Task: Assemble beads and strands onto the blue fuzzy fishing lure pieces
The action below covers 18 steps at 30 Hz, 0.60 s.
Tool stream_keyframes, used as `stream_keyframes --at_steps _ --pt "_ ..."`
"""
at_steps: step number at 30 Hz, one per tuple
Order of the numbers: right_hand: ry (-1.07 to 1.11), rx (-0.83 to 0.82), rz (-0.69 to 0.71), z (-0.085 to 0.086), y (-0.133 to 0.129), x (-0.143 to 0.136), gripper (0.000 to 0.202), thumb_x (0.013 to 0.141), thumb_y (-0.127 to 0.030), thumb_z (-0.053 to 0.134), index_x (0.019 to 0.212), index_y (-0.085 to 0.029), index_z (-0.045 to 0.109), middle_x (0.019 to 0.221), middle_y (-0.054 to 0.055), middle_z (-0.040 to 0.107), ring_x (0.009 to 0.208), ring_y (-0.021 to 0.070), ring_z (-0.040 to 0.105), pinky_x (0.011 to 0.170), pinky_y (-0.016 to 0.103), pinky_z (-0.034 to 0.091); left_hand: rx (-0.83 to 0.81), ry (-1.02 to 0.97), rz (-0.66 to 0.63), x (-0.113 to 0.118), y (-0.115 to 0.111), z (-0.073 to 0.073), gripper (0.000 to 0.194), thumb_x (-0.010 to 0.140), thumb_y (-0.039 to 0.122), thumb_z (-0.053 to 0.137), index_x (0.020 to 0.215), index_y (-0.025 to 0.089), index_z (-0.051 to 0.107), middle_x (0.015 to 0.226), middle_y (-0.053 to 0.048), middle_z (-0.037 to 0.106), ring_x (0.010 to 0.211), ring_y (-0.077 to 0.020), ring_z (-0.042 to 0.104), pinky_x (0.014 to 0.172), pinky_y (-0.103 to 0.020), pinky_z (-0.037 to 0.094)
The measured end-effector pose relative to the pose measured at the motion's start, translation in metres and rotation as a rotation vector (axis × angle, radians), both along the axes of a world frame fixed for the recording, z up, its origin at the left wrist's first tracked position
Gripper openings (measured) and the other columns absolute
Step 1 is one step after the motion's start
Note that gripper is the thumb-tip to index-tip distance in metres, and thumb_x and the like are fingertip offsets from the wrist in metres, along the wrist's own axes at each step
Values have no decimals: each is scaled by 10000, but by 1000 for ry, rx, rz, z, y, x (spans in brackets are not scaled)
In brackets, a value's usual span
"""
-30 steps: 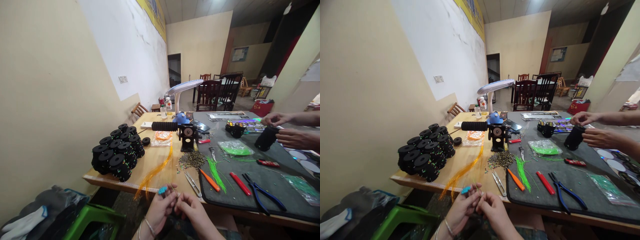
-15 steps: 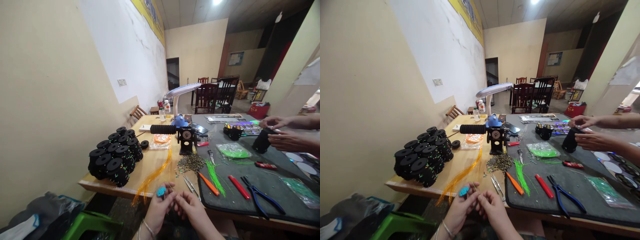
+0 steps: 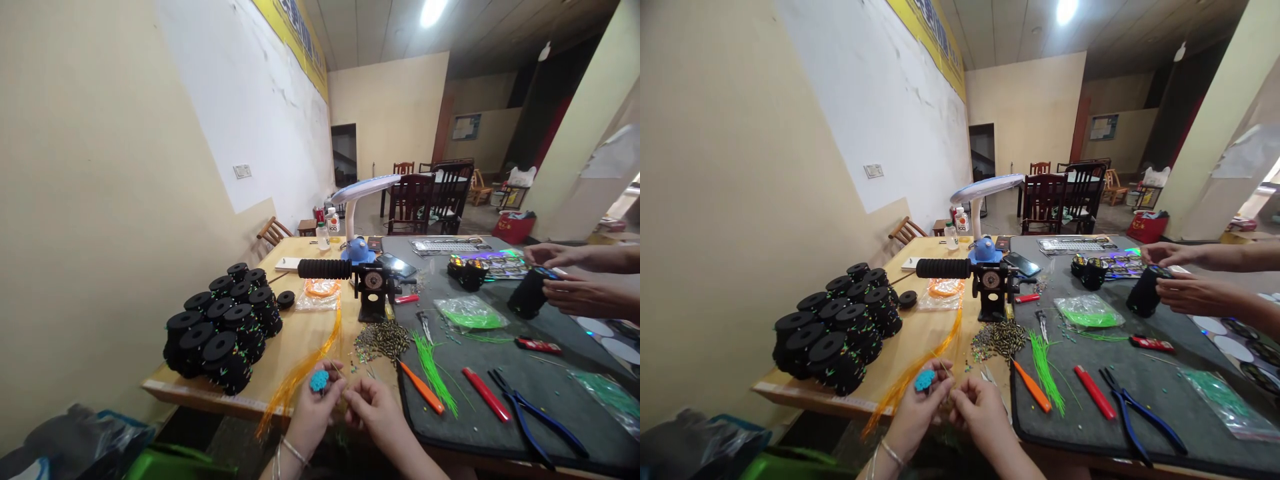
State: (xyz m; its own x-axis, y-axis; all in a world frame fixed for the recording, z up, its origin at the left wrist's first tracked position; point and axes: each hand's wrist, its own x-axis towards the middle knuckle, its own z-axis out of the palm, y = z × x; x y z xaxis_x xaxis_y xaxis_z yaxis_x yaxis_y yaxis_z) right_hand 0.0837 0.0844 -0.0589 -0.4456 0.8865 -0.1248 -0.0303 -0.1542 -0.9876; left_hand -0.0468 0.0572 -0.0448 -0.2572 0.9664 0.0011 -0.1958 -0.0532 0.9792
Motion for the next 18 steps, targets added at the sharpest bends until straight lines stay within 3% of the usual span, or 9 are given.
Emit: stream_keyframes --at_steps 6,10,13,18 --pt "9 31 27 2 5 6 318 669 -427 699 804 -165 581 604 -14 626 519 115 546 541 230 416 29 47 -22 -5 8 1 370 646 361 797 899 149 629 655 36 596 535 -94 524 531 -208 444" --pt "-29 103 -20 -4 9 4 214 701 -342 648 649 -184 513 539 -25 574 508 116 534 528 224 392 39 75 -31 -4 12 3 350 648 359 789 885 153 633 650 34 600 543 -105 533 541 -217 446" --pt "-52 148 -45 -8 13 3 216 735 -347 605 637 -190 493 521 -18 578 499 125 540 521 228 389 54 107 -45 -2 12 5 326 649 358 784 859 155 640 691 9 631 646 -145 591 625 -241 479" --pt "-245 259 -33 -2 15 9 183 728 -272 620 861 -149 648 698 35 705 637 165 623 613 246 440 63 127 -50 -4 15 9 300 672 357 764 855 161 629 660 25 604 567 -121 542 561 -226 452"
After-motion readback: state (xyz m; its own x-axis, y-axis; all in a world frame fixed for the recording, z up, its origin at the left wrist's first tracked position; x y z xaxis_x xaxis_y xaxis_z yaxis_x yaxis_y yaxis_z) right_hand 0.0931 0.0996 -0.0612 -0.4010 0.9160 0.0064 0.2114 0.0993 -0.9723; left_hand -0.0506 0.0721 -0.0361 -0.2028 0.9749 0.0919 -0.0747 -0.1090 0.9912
